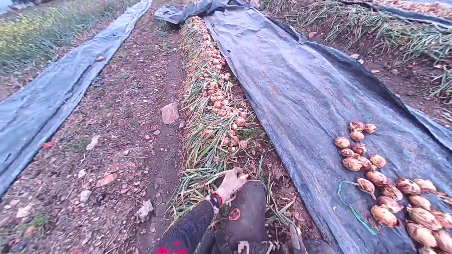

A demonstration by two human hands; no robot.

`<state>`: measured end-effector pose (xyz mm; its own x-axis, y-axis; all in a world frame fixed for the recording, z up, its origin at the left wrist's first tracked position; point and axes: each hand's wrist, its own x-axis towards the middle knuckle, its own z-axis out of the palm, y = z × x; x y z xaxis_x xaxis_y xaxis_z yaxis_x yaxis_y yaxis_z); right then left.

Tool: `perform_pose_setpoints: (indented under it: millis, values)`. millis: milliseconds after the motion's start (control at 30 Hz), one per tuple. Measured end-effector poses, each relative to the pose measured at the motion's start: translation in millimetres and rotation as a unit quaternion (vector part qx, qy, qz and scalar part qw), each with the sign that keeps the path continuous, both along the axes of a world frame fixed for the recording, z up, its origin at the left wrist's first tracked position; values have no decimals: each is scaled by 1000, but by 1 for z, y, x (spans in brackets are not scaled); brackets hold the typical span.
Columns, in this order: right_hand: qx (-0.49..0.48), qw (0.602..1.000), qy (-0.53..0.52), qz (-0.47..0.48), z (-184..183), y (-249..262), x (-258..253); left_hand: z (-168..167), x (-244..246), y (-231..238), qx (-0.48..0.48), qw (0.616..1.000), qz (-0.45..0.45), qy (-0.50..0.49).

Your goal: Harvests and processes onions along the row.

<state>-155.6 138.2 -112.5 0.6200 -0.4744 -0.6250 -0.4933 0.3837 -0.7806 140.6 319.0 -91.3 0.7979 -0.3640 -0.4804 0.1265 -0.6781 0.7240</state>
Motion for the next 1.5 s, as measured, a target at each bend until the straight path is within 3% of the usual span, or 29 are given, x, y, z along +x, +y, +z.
perform_pose_setpoints:
  millis: [33,100,133,167,200,267,367,533,633,733,867,967,1033,1100,1233,1300,1367,1500]
  values:
    - [-52,995,38,75,-10,0,3,19,6,-4,-122,989,-5,83]
    - [-83,972,86,201,-17,2,17,58,8,-24,-324,920,-61,211]
    - [-84,961,117,237,-24,5,21,67,7,-33,-357,901,-95,226]
    - [-75,954,139,253,-27,7,25,65,10,-40,-343,907,-128,208]
    - [-60,954,151,254,-31,7,29,53,19,-46,-275,934,-160,162]
    - [-33,962,161,219,-38,3,36,-4,43,-51,-64,981,-172,64]
    - [20,974,171,150,-47,-6,34,-97,90,-49,185,980,-74,-24]
    - [97,980,168,52,-52,-22,33,-135,177,-88,329,905,-111,-247]
    - [66,982,161,75,-51,-30,39,-165,222,-104,442,849,-168,-235]
    - [7,983,163,88,-40,-41,55,-183,236,-109,445,856,-155,-214]
    - [-60,982,162,71,-14,-48,86,-160,186,-96,316,900,-212,-213]
    - [-93,990,95,56,-21,-44,99,-122,114,-73,88,977,-180,-72]
    - [-106,991,46,63,-23,-37,103,-85,63,-60,-30,984,-170,39]
    - [-93,993,-17,67,-16,-29,104,-43,20,-51,-106,966,-205,117]
    - [-64,987,-146,37,10,-2,84,27,-47,-47,-118,921,-324,182]
    - [-79,986,-147,-9,27,11,69,48,-66,-45,-96,912,-359,176]
    - [-86,987,-134,-22,35,17,56,57,-75,-41,-88,911,-377,144]
    - [-75,988,-124,-60,36,34,39,51,-100,-24,-79,924,-373,-19]
